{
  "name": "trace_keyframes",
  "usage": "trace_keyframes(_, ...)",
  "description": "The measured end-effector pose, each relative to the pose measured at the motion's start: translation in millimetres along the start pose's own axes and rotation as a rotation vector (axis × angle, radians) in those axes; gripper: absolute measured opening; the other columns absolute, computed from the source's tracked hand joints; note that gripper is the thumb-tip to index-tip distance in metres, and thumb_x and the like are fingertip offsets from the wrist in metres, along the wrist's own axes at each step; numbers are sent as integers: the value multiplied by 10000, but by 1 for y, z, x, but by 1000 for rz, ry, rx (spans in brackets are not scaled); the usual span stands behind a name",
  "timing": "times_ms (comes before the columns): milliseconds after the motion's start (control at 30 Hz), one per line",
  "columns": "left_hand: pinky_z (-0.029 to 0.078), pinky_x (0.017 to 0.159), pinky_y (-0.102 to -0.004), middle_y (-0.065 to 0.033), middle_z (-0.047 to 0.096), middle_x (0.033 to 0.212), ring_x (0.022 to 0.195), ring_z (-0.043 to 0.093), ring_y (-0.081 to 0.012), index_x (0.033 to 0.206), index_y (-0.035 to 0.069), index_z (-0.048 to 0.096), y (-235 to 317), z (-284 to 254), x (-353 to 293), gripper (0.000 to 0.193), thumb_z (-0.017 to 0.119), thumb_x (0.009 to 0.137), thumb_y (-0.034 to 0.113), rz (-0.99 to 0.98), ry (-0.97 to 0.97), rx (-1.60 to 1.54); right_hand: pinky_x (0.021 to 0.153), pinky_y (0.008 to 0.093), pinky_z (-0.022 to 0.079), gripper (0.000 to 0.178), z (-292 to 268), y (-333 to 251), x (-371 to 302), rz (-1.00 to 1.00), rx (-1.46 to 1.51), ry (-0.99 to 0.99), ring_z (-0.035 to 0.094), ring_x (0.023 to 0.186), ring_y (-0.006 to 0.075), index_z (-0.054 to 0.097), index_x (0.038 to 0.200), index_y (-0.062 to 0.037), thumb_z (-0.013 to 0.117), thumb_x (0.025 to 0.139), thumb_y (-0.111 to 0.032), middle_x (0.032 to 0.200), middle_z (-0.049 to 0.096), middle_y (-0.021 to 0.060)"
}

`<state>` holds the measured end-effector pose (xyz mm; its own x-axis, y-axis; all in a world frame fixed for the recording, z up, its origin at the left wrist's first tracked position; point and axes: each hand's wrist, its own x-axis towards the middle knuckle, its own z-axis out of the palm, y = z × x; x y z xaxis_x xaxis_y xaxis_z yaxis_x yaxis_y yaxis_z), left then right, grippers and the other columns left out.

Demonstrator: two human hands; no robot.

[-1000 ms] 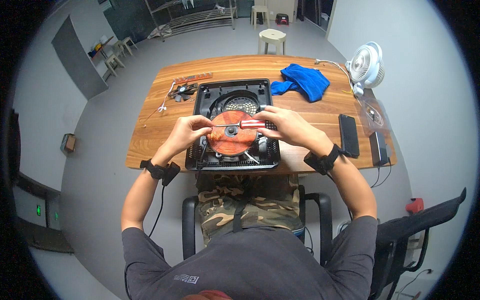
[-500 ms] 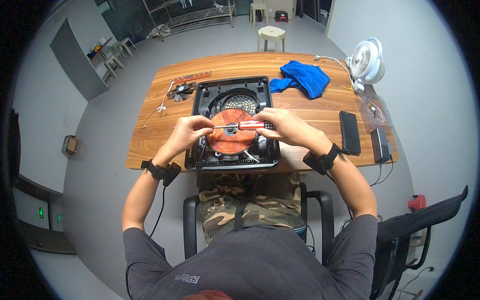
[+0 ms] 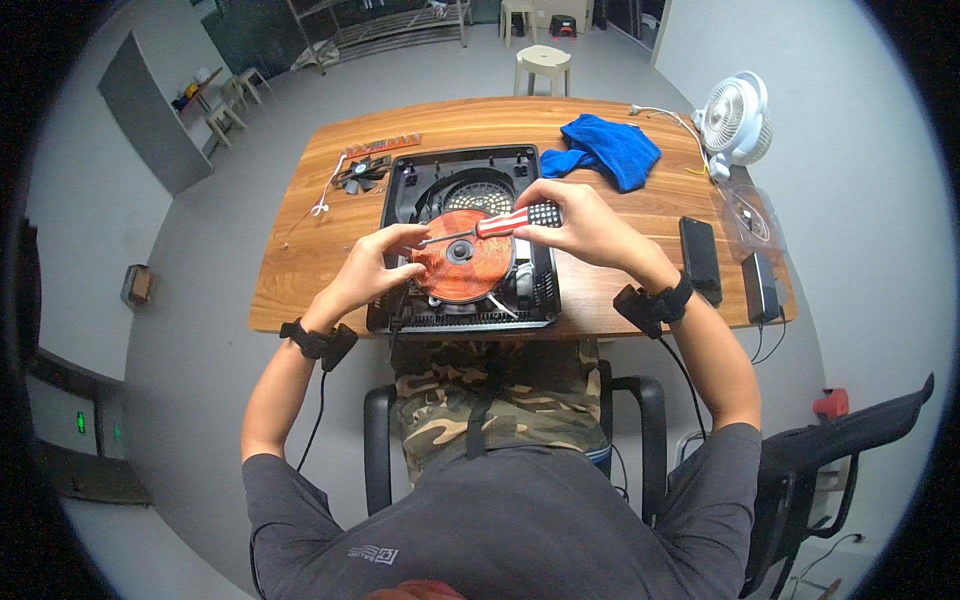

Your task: The person wipes the interior and exterior of a black plastic device casing with a blue cloth, then places a copper-colored circular component inside and secures it with a screwdriver. The person continues to tighten screws on the component within the casing.

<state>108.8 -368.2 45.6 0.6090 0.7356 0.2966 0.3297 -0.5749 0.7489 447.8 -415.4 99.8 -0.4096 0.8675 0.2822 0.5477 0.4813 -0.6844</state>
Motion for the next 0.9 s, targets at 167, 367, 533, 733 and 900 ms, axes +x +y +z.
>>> trace_keyframes(167, 581, 893, -324, -107, 764, 1046, 977, 737, -181, 1218, -10, 678, -12, 0, -4, 360, 773, 880, 68, -16, -61, 22, 852, 327, 521, 335, -1, 1, 0, -9, -1, -20, 668, 929, 183, 685, 1108, 3, 804, 877, -209, 1001, 715, 116)
trace_keyframes(367, 566, 713, -306, -105, 759, 847, 765, 720, -158, 1007, -11, 741, -9, 3, -1, 178, 761, 898, 128, -43, 24, 58, 847, 332, 519, 344, 1, -6, 1, -3, -17, -47, 671, 931, 193, 685, 1106, 6, 805, 878, -221, 990, 711, 118)
trace_keyframes(533, 553, 681, -305, -96, 752, 801, 715, 699, -149, 966, -7, 750, -12, 5, -2, 141, 750, 904, 120, -12, 53, 70, 846, 332, 519, 351, 8, -1, 0, -17, -22, -22, 674, 933, 197, 685, 1105, 4, 810, 872, -228, 990, 713, 116)
trace_keyframes(733, 538, 941, -356, -167, 724, 1129, 1067, 691, -236, 1176, 1, 704, -11, 1, -4, 367, 794, 860, 164, -4, -29, 112, 845, 324, 517, 338, 0, -7, -2, 51, -7, -32, 664, 926, 173, 696, 1089, 1, 810, 870, -229, 969, 709, 104)
trace_keyframes(900, 365, 1186, -462, -227, 482, 1504, 1431, 432, -383, 1443, 68, 548, -13, 9, -19, 803, 877, 759, 331, 106, -158, 371, 862, 286, 528, 368, -11, 1, -9, 23, -29, 32, 646, 940, 116, 666, 1111, 12, 845, 839, -158, 1014, 692, 61)
